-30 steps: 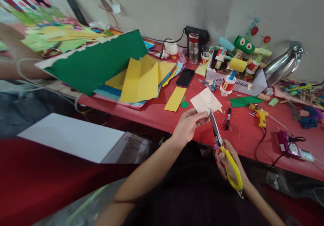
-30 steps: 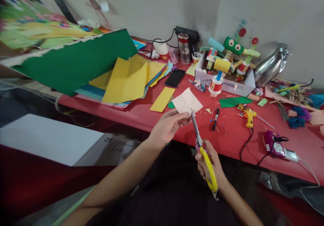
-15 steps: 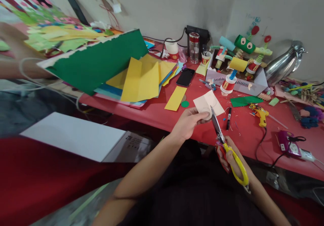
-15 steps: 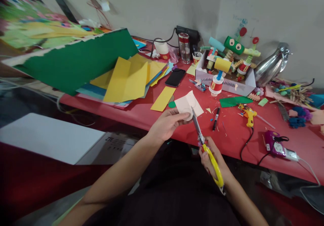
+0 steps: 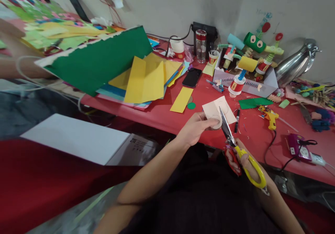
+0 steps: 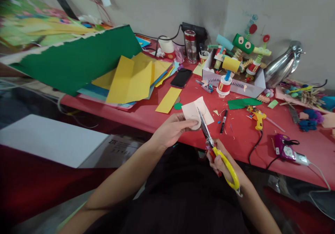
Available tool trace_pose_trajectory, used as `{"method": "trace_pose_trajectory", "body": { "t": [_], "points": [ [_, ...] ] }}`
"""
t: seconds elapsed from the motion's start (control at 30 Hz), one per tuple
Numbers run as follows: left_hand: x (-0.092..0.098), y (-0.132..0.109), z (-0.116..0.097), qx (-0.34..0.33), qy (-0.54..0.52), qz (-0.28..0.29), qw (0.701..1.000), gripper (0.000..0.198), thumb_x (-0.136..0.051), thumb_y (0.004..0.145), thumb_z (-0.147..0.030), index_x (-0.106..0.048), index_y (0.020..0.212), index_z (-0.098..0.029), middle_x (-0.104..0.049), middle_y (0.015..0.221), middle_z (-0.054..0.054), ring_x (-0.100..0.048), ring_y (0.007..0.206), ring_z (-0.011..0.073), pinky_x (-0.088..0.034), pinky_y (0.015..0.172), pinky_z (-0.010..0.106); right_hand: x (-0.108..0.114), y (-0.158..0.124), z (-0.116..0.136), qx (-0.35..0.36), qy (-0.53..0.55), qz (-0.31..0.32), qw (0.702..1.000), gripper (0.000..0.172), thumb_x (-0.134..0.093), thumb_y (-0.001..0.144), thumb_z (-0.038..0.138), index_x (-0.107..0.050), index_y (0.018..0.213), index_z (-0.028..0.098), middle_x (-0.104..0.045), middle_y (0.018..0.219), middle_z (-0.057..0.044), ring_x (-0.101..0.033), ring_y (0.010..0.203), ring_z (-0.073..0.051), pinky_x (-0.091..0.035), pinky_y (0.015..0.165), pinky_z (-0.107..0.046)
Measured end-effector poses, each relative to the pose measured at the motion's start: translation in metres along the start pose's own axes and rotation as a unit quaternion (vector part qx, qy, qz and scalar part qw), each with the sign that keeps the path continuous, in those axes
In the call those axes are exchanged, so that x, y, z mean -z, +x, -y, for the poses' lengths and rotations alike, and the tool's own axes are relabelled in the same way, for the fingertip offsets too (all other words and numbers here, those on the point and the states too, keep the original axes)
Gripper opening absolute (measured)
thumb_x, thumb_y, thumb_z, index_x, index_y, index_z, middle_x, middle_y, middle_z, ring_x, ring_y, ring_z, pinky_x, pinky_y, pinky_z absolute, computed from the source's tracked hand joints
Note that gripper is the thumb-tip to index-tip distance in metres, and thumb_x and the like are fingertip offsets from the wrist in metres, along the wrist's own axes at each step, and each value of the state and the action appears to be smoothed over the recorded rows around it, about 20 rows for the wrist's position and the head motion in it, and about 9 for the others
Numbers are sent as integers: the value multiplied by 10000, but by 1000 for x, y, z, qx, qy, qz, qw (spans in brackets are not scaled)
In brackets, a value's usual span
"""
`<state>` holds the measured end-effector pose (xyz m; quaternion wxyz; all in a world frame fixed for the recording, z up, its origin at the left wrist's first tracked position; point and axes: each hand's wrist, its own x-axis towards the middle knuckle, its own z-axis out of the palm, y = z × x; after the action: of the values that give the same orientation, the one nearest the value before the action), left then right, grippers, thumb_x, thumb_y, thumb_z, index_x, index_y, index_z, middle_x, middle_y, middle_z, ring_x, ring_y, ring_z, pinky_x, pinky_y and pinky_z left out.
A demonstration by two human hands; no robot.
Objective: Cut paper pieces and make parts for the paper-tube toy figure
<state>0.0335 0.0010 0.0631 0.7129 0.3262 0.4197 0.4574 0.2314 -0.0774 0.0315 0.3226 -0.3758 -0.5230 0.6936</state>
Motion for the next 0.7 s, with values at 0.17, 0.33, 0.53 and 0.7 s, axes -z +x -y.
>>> {"method": "trace_pose_trajectory", "body": {
  "t": [0.17, 0.33, 0.53, 0.7],
  "points": [
    [1, 0, 0, -4, 29, 8, 1000, 130, -723, 604, -197, -734, 725, -153, -711, 771, 41, -602, 723, 148, -465, 738, 298, 0, 0, -1, 2, 0, -7, 1000, 522, -459, 808, 745, -444, 1029, 272, -402, 757, 56, -273, 463, -53, -269, 380, -200],
    [1, 1, 1, 1, 30, 15, 999, 126, -723, 607, -200, -731, 724, -154, -712, 772, 40, -611, 734, 152, -472, 750, 303, -2, -1, -5, 2, 19, -20, 1000, 470, -511, 831, 682, -463, 1059, 274, -392, 748, 61, -259, 453, -43, -255, 370, -190],
    [2, 0, 2, 5, 21, 18, 1000, 135, -738, 592, -204, -731, 719, -157, -708, 753, 29, -600, 701, 133, -475, 731, 288, -6, -3, -4, -2, 32, -42, 999, 487, -522, 827, 678, -477, 1080, 265, -403, 747, 55, -254, 446, -41, -246, 354, -183],
    [3, 1, 0, 7, 30, 12, 999, 135, -743, 597, -210, -729, 718, -152, -706, 748, 34, -603, 702, 131, -478, 740, 288, -6, -2, -4, -11, 40, -47, 998, 511, -550, 801, 690, -483, 1060, 254, -403, 729, 59, -248, 436, -36, -244, 338, -169]
  ]
}}
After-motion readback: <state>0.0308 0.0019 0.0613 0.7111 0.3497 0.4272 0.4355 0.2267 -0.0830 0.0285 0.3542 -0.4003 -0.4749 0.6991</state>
